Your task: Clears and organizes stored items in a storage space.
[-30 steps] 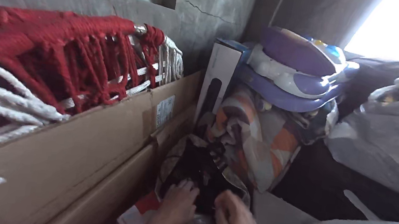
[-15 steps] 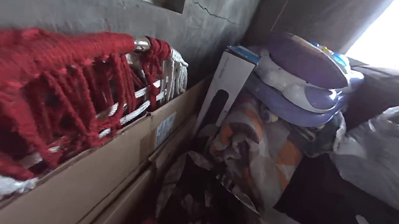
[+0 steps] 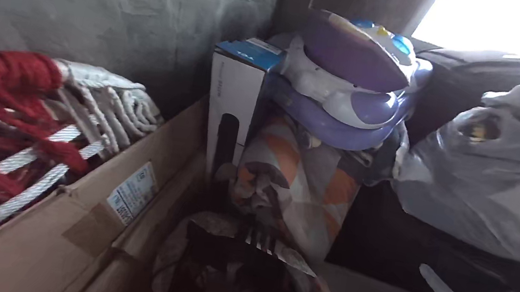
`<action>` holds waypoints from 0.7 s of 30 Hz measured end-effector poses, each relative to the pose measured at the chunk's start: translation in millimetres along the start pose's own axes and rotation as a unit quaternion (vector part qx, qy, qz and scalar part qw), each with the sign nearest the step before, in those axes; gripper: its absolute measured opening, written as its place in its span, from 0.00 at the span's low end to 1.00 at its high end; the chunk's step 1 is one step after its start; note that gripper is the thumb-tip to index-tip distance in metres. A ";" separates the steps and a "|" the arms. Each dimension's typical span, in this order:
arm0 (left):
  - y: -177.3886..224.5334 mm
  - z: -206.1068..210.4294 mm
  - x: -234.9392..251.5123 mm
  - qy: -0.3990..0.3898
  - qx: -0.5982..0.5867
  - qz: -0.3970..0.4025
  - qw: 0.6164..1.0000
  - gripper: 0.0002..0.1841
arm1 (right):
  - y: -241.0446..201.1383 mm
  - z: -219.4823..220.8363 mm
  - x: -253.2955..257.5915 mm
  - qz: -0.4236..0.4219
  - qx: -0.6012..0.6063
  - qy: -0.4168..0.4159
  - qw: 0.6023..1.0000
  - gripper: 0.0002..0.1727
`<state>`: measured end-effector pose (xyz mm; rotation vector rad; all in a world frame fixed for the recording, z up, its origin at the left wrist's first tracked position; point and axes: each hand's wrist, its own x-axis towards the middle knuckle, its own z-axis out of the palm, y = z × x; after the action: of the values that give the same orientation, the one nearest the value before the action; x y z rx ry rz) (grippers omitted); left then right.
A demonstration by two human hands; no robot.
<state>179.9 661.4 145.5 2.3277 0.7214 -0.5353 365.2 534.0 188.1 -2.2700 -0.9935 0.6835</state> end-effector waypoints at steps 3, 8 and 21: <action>-19.4 -8.9 -1.4 0.028 -0.020 -0.027 0.999 0.51 | -4.3 -15.0 -0.8 0.018 -0.008 -0.042 0.999 0.31; -68.5 -25.1 -41.3 0.316 -0.205 0.016 0.926 0.47 | -16.3 -36.4 -8.1 0.013 0.005 -0.117 0.993 0.37; -95.7 -13.5 -100.2 0.332 -0.280 -0.173 0.884 0.41 | -53.2 -40.6 -24.6 -0.035 -0.051 -0.216 0.974 0.39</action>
<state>46.7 696.8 165.5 1.8032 1.4094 0.3433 350.8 533.4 257.9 -2.2050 -1.3280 1.1518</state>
